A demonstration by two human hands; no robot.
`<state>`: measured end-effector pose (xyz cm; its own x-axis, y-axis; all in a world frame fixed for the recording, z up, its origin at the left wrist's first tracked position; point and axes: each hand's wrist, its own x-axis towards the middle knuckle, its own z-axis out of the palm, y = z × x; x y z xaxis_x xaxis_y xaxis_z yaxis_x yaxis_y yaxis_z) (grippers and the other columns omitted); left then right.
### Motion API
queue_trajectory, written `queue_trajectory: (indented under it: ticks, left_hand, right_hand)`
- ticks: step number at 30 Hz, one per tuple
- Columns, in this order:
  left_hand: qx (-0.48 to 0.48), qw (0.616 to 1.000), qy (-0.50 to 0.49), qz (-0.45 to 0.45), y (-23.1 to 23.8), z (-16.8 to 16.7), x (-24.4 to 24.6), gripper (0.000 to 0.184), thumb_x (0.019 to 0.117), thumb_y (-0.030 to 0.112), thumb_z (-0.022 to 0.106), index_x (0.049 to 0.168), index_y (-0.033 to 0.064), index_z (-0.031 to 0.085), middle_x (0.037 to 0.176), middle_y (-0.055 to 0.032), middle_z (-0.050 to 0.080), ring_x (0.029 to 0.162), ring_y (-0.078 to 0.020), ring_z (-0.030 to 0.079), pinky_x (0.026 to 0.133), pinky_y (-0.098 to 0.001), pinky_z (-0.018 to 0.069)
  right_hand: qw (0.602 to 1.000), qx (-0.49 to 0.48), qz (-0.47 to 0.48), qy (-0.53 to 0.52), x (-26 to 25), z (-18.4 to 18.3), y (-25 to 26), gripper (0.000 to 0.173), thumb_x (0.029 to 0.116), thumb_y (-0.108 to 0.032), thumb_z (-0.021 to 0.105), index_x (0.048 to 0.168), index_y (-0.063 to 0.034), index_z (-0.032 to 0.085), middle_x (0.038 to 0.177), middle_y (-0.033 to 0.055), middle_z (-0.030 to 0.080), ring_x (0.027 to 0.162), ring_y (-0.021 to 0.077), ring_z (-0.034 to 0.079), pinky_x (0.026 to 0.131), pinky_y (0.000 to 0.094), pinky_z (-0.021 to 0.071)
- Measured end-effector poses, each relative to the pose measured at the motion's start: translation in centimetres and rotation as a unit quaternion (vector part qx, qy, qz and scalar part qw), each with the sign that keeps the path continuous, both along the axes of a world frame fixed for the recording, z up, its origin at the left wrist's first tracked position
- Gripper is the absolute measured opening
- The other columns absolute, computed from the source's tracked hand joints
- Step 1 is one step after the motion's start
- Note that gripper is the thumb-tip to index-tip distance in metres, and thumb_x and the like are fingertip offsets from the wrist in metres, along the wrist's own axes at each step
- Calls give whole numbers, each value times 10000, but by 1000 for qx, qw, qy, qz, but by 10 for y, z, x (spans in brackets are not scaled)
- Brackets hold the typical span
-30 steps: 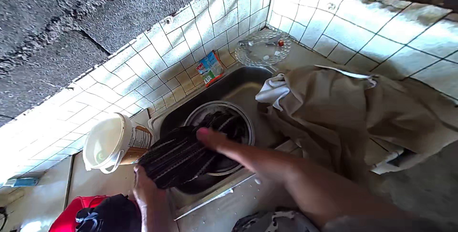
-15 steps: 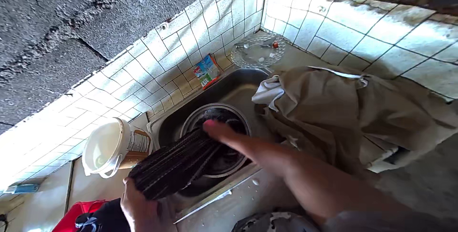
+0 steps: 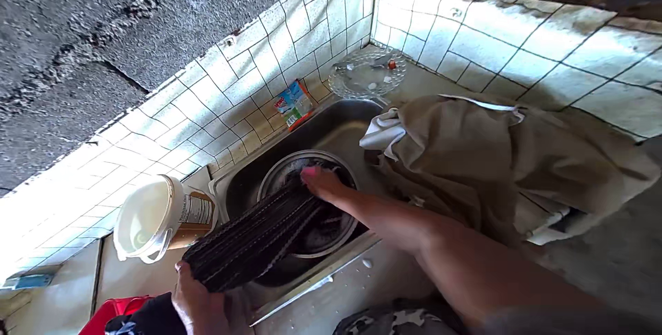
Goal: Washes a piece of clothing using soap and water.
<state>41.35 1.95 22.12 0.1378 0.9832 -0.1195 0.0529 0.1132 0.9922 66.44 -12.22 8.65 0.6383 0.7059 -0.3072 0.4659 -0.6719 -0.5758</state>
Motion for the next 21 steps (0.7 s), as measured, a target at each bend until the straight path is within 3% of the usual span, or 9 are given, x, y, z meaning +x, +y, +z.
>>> queue_trajectory:
  ticks: [3,4,7,9,12,15,16,18,21]
  left_hand:
    - [-27,999,20,14,0,-22,15,438,1113,331,399,1358,-20,493,1152,-128,635,1012,-164,646,887,-397,560]
    - [-41,999,20,-16,-4,-29,24,449,1118,343,367,1366,-10,490,1152,-117,638,1011,-150,644,882,-390,560]
    - [-69,994,-26,-84,-7,-34,38,376,1125,314,299,1207,31,532,943,-42,650,833,-110,664,737,-344,586]
    - [-71,991,-48,-103,-7,-8,28,359,1122,300,307,1199,45,548,946,-46,681,852,-136,693,755,-379,607]
    - [-52,990,-64,-117,-15,37,9,333,1124,271,298,1136,84,574,904,6,712,837,-104,718,750,-338,628]
    - [-31,978,-141,-150,-3,57,5,513,1128,363,151,1065,104,590,882,16,738,846,-106,732,764,-340,634]
    - [-30,970,-168,-175,7,52,6,640,1100,466,62,1106,102,589,929,3,749,896,-119,732,801,-363,629]
    - [-42,963,-137,-228,22,18,9,801,1023,620,-54,1336,108,477,1130,-24,686,1061,-143,667,910,-421,575]
    - [-120,937,-2,-329,10,-20,18,885,968,726,-29,1416,142,462,1179,-38,689,1079,-162,665,890,-444,582]
  right_hand:
    - [994,87,1,59,-40,43,20,482,1074,-257,482,1539,-130,474,1497,319,462,1331,489,514,1084,625,442]
    - [986,138,34,85,-68,59,31,498,1085,-294,465,1565,-161,450,1519,293,468,1342,463,523,1101,598,440]
    - [962,182,101,177,-131,68,49,541,1089,-356,454,1612,-249,362,1476,341,445,1226,489,577,995,623,492]
    - [971,161,80,160,-112,30,34,524,1098,-354,432,1594,-190,399,1515,309,457,1325,499,520,1064,671,440]
    - [989,101,-49,94,-32,-3,0,570,1101,-444,363,1497,-59,502,1494,275,505,1384,447,492,1145,635,384]
    - [998,-15,-47,39,19,12,-18,470,1103,-320,413,1543,-163,468,1483,341,447,1325,513,501,1059,652,429]
    - [996,-11,-53,66,26,22,-20,482,1094,-324,445,1554,-182,452,1478,333,457,1315,507,511,1050,653,434]
    - [978,100,-89,162,33,35,-27,524,1078,-348,511,1545,-123,437,1433,282,546,1291,446,562,1061,626,446]
    - [941,174,-37,287,33,66,-56,653,992,-333,686,1553,-125,425,1387,247,592,1219,382,604,1039,572,470]
